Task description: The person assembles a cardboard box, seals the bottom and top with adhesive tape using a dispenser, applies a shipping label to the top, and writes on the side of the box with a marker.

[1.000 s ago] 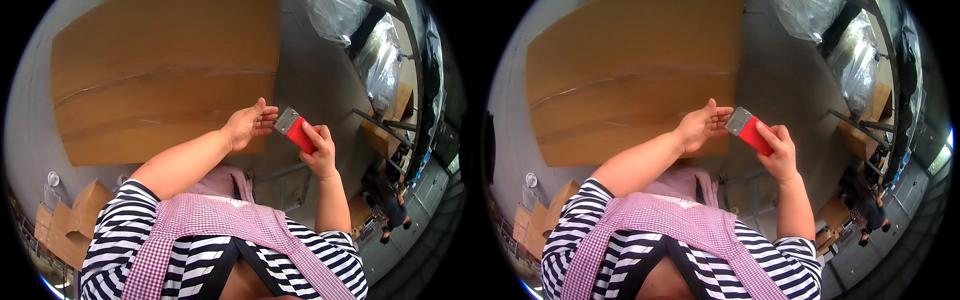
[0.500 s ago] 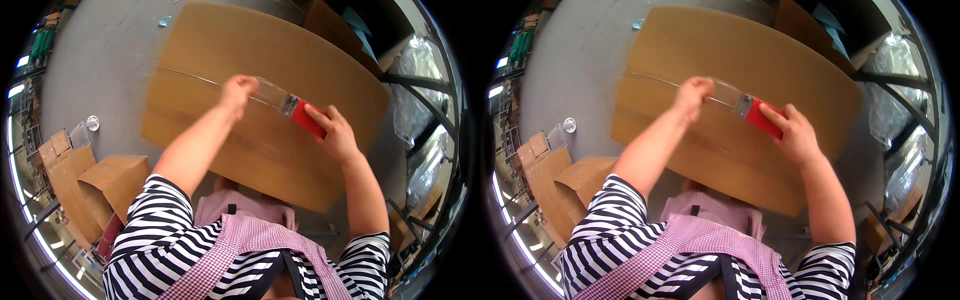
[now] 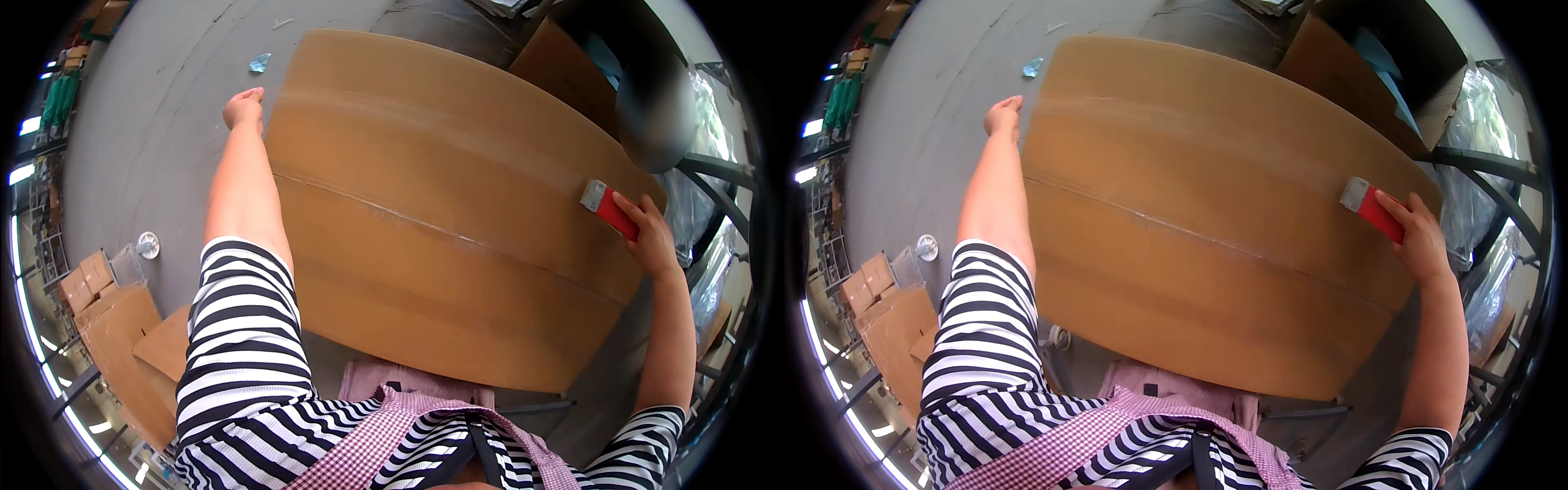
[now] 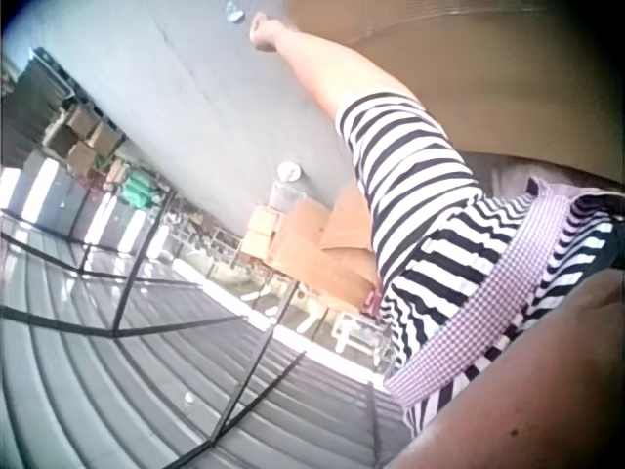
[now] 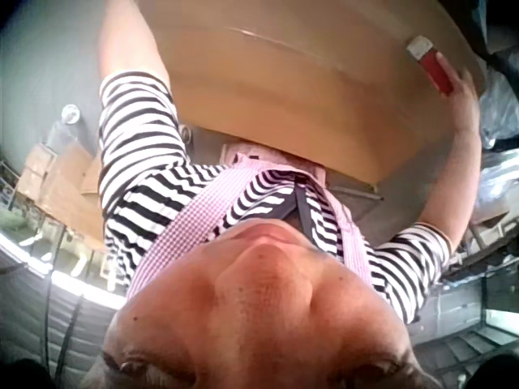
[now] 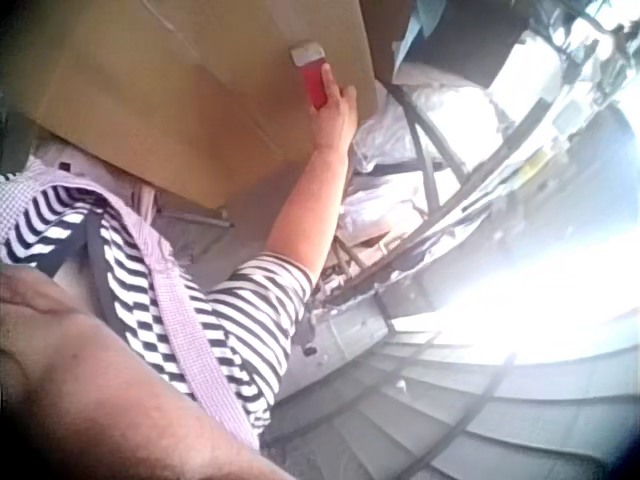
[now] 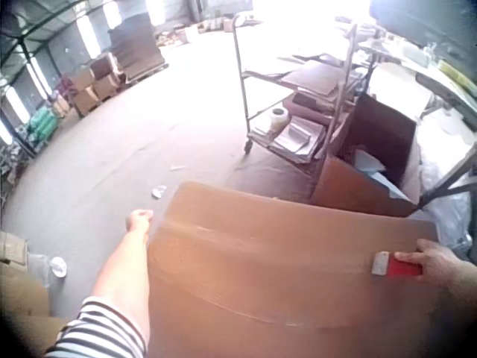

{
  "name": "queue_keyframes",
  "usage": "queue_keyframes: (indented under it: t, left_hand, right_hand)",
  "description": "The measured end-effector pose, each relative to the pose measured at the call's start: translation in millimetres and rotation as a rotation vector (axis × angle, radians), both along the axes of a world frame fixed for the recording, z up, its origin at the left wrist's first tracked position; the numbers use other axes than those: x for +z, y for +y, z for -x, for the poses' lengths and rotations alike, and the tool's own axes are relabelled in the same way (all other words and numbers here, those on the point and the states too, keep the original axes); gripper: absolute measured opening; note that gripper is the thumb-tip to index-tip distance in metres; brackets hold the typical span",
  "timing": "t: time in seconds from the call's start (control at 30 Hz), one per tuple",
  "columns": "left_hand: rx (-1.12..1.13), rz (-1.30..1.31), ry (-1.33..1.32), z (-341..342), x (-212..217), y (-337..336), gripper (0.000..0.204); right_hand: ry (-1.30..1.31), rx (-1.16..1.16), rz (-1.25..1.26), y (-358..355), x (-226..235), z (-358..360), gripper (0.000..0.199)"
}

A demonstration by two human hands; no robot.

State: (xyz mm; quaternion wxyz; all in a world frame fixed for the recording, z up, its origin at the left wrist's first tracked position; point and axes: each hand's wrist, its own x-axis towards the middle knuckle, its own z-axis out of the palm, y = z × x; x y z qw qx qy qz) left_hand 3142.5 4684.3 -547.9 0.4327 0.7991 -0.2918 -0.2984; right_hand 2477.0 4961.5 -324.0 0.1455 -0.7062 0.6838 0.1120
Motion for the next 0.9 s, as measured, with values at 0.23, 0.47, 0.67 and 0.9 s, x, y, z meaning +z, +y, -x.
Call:
queue_keyframes:
  t: [0.23, 0.47, 0.67, 0.9]
  left_hand:
    - [-0.286, -0.412, 0.143, -64.4, -61.9, -36.4, 0.029]
    - [-0.710, 0.402, -0.725, 153.1, 3.7, 51.6, 0.042]
    - [-1.582, 0.293, -0.638, 418.7, 47.1, 200.2, 0.086]
    - [-1.590, 0.065, -0.875, 462.7, 49.5, 216.1, 0.086]
  right_hand:
    - [0.069, 0.026, -0.002, -37.3, -24.0, -11.3, 0.071]
    - [0.153, 0.038, -0.165, -28.4, -23.7, -7.2, 0.078]
    - [0.158, 0.071, -0.199, -30.6, -23.0, -2.2, 0.075]
    - [-0.021, -0.033, -0.199, 30.6, 10.8, 109.0, 0.075]
